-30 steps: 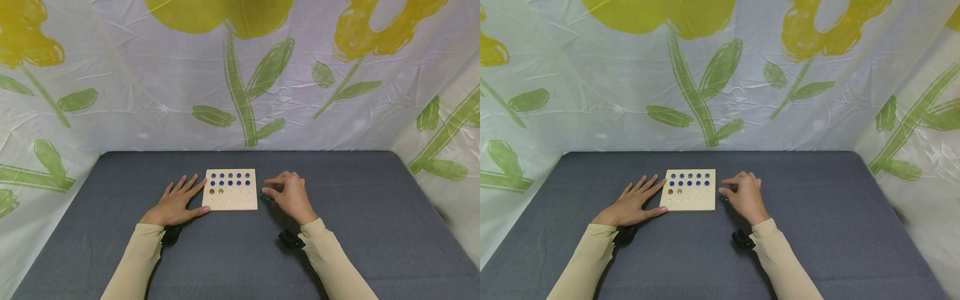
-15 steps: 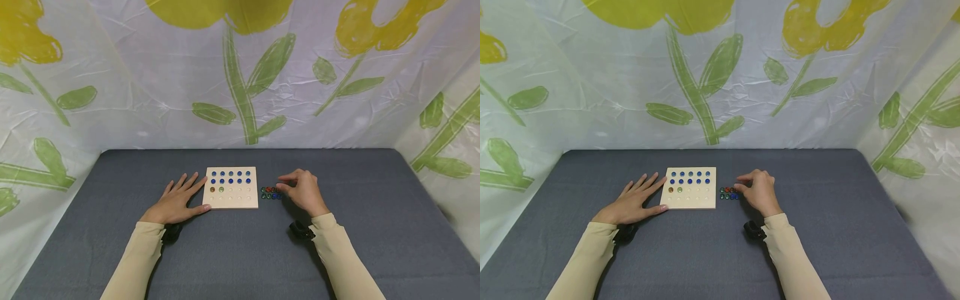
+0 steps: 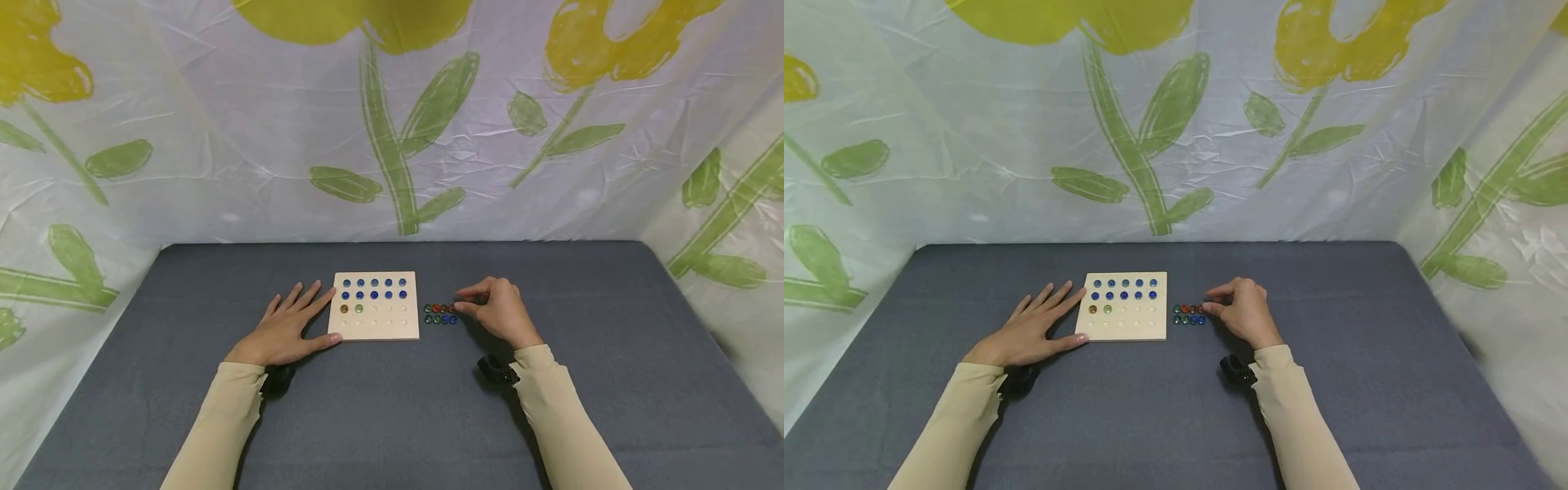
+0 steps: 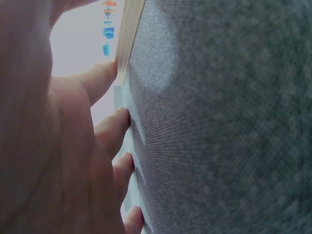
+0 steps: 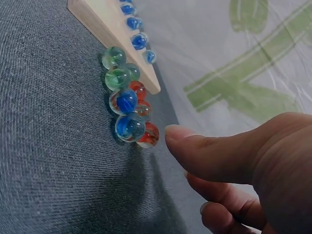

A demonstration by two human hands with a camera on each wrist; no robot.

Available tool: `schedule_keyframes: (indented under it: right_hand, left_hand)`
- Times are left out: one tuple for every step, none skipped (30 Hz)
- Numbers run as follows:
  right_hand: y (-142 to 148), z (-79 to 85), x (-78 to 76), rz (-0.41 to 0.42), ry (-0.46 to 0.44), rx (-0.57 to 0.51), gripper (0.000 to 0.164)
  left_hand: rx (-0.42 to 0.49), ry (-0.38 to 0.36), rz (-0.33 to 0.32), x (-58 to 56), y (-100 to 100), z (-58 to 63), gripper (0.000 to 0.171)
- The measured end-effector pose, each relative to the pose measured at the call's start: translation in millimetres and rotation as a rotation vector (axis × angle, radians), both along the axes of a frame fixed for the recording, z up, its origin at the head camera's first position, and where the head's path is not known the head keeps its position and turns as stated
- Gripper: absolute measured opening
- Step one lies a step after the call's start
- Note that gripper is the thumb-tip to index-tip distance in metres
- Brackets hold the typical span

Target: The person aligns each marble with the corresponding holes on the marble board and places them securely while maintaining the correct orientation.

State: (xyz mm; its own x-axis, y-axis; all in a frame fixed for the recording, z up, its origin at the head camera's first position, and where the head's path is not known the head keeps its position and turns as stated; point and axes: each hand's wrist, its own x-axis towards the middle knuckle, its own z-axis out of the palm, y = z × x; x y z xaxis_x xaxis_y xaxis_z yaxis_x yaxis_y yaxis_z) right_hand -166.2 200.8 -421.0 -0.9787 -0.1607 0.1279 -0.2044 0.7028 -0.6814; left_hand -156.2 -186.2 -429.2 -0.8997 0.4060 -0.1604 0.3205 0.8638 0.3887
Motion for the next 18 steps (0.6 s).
schedule_keyframes:
  right_hand:
    - [-0.4,-0.3,-0.3,0.006,-0.003,0.0,0.02]
    - [-0.8,-0.6,-0.5,0.008,-0.008,-0.002,0.02]
    - [-1.3,-0.9,-0.6,0.012,-0.012,-0.002,0.02]
    - [-1.8,-1.2,-0.8,0.014,-0.015,-0.003,0.02]
    - [-2.4,-1.5,-0.8,0.015,-0.018,-0.003,0.021]
    - [-2.8,-1.9,-1.0,0.014,-0.022,-0.004,0.021]
    - [-3.4,-2.0,-1.1,0.013,-0.024,-0.006,0.021]
    - [-3.8,-2.2,-1.0,0.011,-0.026,-0.006,0.021]
    - [-4.2,-2.5,-1.1,0.011,-0.027,-0.005,0.021]
    - [-4.5,-2.8,-1.1,0.01,-0.029,-0.005,0.02]
    - [-4.6,-3.1,-1.1,0.01,-0.032,-0.003,0.02]
    - [-4.7,-3.3,-1.0,0.01,-0.033,0.0,0.02]
    - [-4.7,-3.4,-0.8,0.01,-0.036,0.0,0.02]
    - [-4.7,-3.5,-0.7,0.01,-0.038,0.002,0.019]
    - [-4.6,-3.6,-0.6,0.009,-0.039,0.003,0.019]
    - [-4.7,-3.5,-0.4,0.009,-0.039,0.004,0.019]
    - [-4.7,-3.4,-0.4,0.008,-0.038,0.006,0.018]
    - [-4.8,-3.4,-0.4,0.007,-0.036,0.009,0.018]
  left_hand:
    - [0.0,-0.001,0.0,0.2,-0.3,-0.1,0.092]
    - [0.001,-0.003,0.0,0.2,-0.5,-0.3,0.092]
    - [0.002,-0.005,-0.001,0.3,-0.5,-0.3,0.092]
    - [0.004,-0.005,-0.001,0.4,-0.4,-0.1,0.091]
    - [0.005,-0.006,-0.003,0.3,-0.4,0.3,0.091]
    - [0.004,-0.008,-0.003,0.4,-0.4,0.7,0.091]
    - [0.004,-0.009,-0.003,0.4,-0.2,1.2,0.091]
    - [0.003,-0.009,-0.003,0.4,-0.1,1.5,0.091]
    - [0.001,-0.01,-0.002,0.4,-0.1,1.9,0.092]
    - [-0.001,-0.011,0.0,0.5,0.0,2.2,0.092]
    - [-0.002,-0.012,0.0,0.5,0.3,2.5,0.092]
    - [-0.002,-0.013,0.001,0.6,0.4,2.6,0.092]
    - [0.0,-0.014,0.001,0.6,0.6,2.7,0.092]
    - [-0.001,-0.015,0.001,0.5,0.8,2.7,0.092]
    - [0.0,-0.015,0.001,0.5,1.1,2.7,0.092]
    - [0.0,-0.014,0.001,0.4,1.2,2.6,0.092]
    - [-0.001,-0.013,0.001,0.3,1.3,2.5,0.092]
    - [-0.002,-0.013,0.002,0.3,1.4,2.3,0.092]
